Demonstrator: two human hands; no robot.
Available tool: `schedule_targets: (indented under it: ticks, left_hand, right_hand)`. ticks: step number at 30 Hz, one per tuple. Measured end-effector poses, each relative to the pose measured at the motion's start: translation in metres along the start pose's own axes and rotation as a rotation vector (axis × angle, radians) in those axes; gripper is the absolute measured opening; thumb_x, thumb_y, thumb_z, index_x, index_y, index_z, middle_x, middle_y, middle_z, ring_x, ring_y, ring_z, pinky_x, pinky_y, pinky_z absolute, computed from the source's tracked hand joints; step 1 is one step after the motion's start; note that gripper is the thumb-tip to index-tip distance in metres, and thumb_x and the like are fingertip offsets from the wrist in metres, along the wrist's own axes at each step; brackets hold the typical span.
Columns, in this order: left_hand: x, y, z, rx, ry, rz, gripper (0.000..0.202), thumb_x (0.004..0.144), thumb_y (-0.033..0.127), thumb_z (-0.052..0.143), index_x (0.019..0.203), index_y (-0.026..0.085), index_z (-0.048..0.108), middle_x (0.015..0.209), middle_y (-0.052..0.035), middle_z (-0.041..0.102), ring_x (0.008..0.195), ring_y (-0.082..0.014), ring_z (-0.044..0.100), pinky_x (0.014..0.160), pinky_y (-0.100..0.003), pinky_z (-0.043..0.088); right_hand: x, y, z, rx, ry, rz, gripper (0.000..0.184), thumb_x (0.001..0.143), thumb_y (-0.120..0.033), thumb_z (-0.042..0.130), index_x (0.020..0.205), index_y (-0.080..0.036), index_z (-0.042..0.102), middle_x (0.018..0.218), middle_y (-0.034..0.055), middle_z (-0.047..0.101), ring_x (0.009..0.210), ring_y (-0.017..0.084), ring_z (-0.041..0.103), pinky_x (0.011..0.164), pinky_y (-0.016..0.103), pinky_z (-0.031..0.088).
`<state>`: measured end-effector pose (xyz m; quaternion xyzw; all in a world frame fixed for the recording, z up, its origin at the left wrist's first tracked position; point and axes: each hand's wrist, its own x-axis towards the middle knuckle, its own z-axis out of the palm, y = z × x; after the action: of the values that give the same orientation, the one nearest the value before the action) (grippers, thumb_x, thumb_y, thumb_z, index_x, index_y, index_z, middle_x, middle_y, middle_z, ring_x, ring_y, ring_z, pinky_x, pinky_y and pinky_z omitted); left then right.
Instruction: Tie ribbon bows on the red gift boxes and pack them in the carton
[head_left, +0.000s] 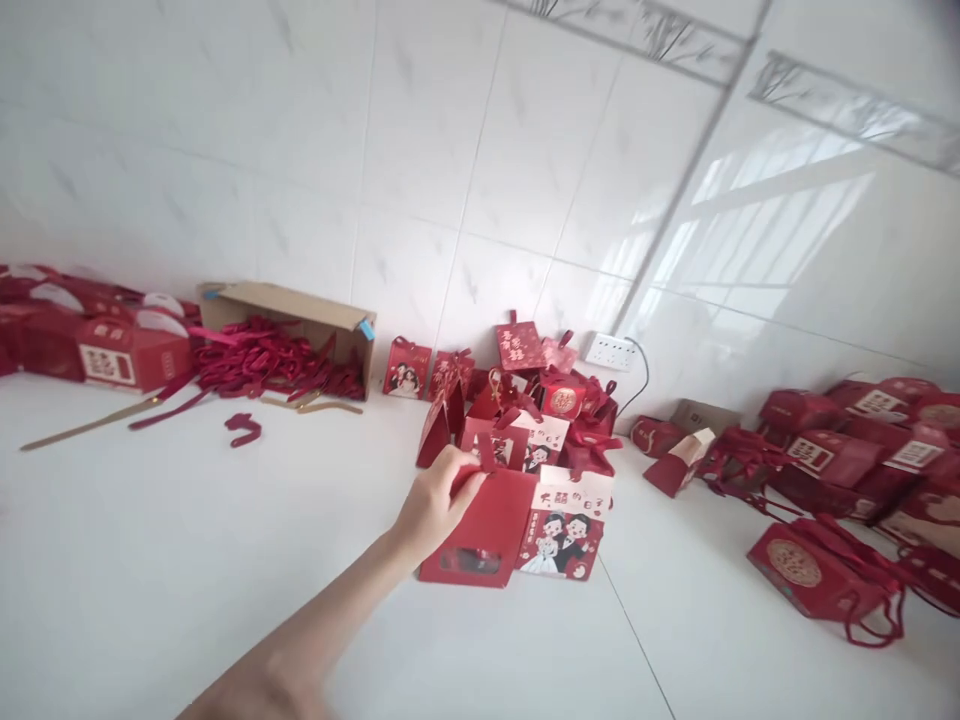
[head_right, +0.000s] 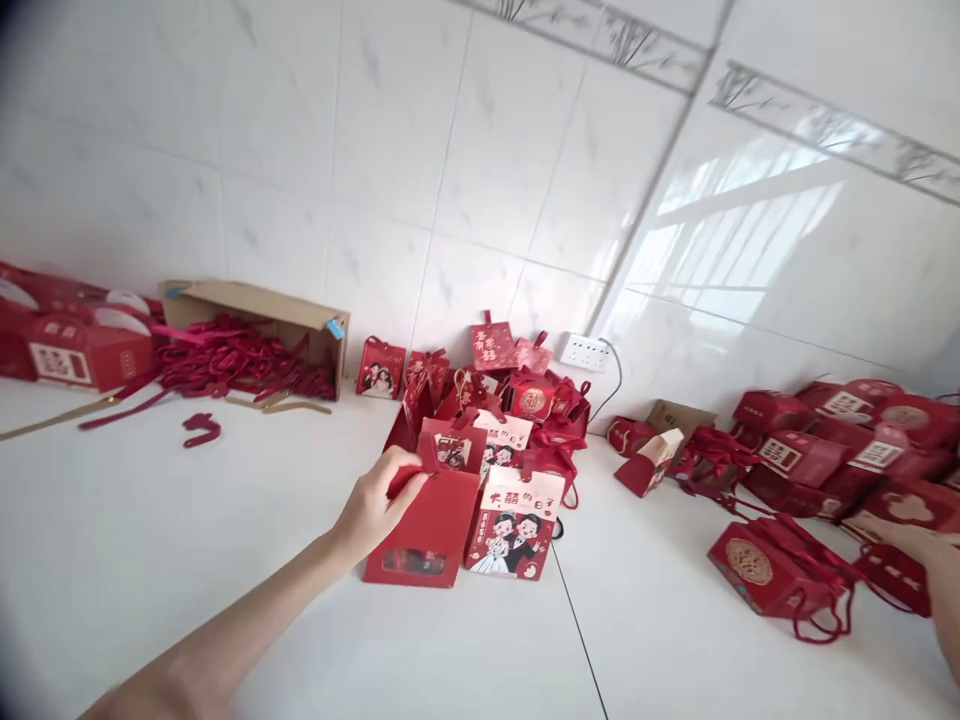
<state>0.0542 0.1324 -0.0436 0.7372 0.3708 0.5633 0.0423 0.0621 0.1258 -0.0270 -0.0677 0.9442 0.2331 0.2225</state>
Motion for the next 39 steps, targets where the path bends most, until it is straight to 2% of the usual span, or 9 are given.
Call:
schedule_targets:
  ticks: [3, 6, 8, 9, 10, 11, 13, 19, 39]
  left_hand:
    - [0.000, 0.000, 0.000, -0.040, 0.015, -0.030, 0.009, 0.088, 0.024, 0.044, 0.089, 0.021, 0.052, 0.082, -0.0010, 0.059, 0.076, -0.0125, 0.060, 0.070, -0.023, 0.049]
    - [0.002, 0.003, -0.001, -0.069, 0.040, -0.103, 0.008, 0.086, 0.024, 0.047, 0.085, 0.020, 0.053, 0.080, -0.0003, 0.061, 0.075, -0.0129, 0.060, 0.070, -0.023, 0.049]
    - [0.002, 0.007, -0.001, -0.083, 0.036, -0.155, 0.009, 0.085, 0.026, 0.048, 0.084, 0.020, 0.054, 0.079, -0.0002, 0.062, 0.076, -0.0135, 0.061, 0.069, -0.023, 0.049]
    - [0.003, 0.009, -0.001, -0.092, 0.032, -0.171, 0.010, 0.085, 0.027, 0.048, 0.084, 0.020, 0.055, 0.080, -0.0003, 0.062, 0.077, -0.0138, 0.061, 0.070, -0.023, 0.049]
    - [0.003, 0.010, -0.001, -0.103, 0.034, -0.179, 0.011, 0.085, 0.028, 0.048, 0.085, 0.020, 0.055, 0.081, -0.0004, 0.063, 0.078, -0.0140, 0.061, 0.071, -0.023, 0.049]
    - [0.003, 0.011, -0.001, -0.114, 0.042, -0.181, 0.012, 0.085, 0.029, 0.048, 0.086, 0.019, 0.056, 0.082, -0.0006, 0.063, 0.080, -0.0141, 0.061, 0.073, -0.023, 0.049]
    - [0.003, 0.011, 0.000, -0.126, 0.068, -0.180, 0.013, 0.085, 0.029, 0.048, 0.086, 0.019, 0.056, 0.083, -0.0011, 0.064, 0.082, -0.0143, 0.061, 0.076, -0.024, 0.049]
    - [0.008, 0.012, -0.004, -0.112, 0.078, -0.183, 0.015, 0.083, 0.032, 0.053, 0.079, 0.018, 0.059, 0.080, -0.0019, 0.066, 0.079, -0.0156, 0.063, 0.075, -0.026, 0.051]
    - [0.012, 0.025, -0.014, -0.086, -0.018, 0.055, 0.019, 0.082, 0.017, 0.054, 0.096, 0.019, 0.067, 0.093, -0.0029, 0.067, 0.086, -0.0137, 0.062, 0.080, -0.024, 0.052]
  right_hand:
    - [-0.014, 0.004, -0.015, -0.064, -0.054, 0.500, 0.072, 0.072, -0.011, -0.006, 0.060, -0.001, 0.064, 0.067, 0.0000, 0.045, 0.070, 0.014, 0.064, 0.048, 0.025, 0.039]
    - [-0.057, -0.019, -0.013, -0.065, 0.167, 0.872, 0.045, 0.082, -0.017, 0.022, 0.059, -0.014, 0.061, 0.074, 0.0022, 0.054, 0.079, 0.017, 0.065, 0.062, 0.029, 0.050]
    - [-0.095, -0.033, -0.003, -0.042, 0.400, 1.025, 0.013, 0.076, -0.012, 0.050, 0.071, -0.018, 0.061, 0.082, 0.0088, 0.058, 0.086, 0.023, 0.062, 0.070, 0.037, 0.056]
    - [-0.113, -0.037, 0.004, -0.030, 0.546, 1.080, 0.014, 0.077, -0.010, 0.049, 0.082, -0.017, 0.060, 0.090, 0.0123, 0.058, 0.092, 0.024, 0.061, 0.076, 0.039, 0.055]
    - [-0.128, -0.038, 0.012, 0.062, 0.946, 1.142, 0.015, 0.079, -0.008, 0.047, 0.087, -0.015, 0.058, 0.092, 0.0137, 0.057, 0.093, 0.023, 0.060, 0.079, 0.038, 0.054]
    - [-0.139, -0.037, 0.020, 0.126, 1.161, 1.108, 0.016, 0.081, -0.008, 0.044, 0.090, -0.015, 0.056, 0.091, 0.0124, 0.057, 0.090, 0.022, 0.060, 0.078, 0.036, 0.055]
    - [-0.148, -0.031, 0.038, 0.202, 1.376, 1.043, 0.017, 0.084, -0.010, 0.039, 0.091, -0.017, 0.052, 0.086, 0.0081, 0.057, 0.083, 0.018, 0.060, 0.071, 0.030, 0.054]
    - [-0.125, -0.024, 0.072, 0.362, 1.489, 1.037, 0.015, 0.085, -0.014, 0.044, 0.098, -0.019, 0.048, 0.085, 0.0048, 0.056, 0.077, 0.016, 0.057, 0.066, 0.031, 0.052]
    - [-0.121, -0.035, 0.065, 0.397, 1.555, 1.088, 0.010, 0.088, -0.015, 0.045, 0.093, -0.019, 0.053, 0.082, 0.0035, 0.053, 0.076, 0.015, 0.053, 0.066, 0.030, 0.047]
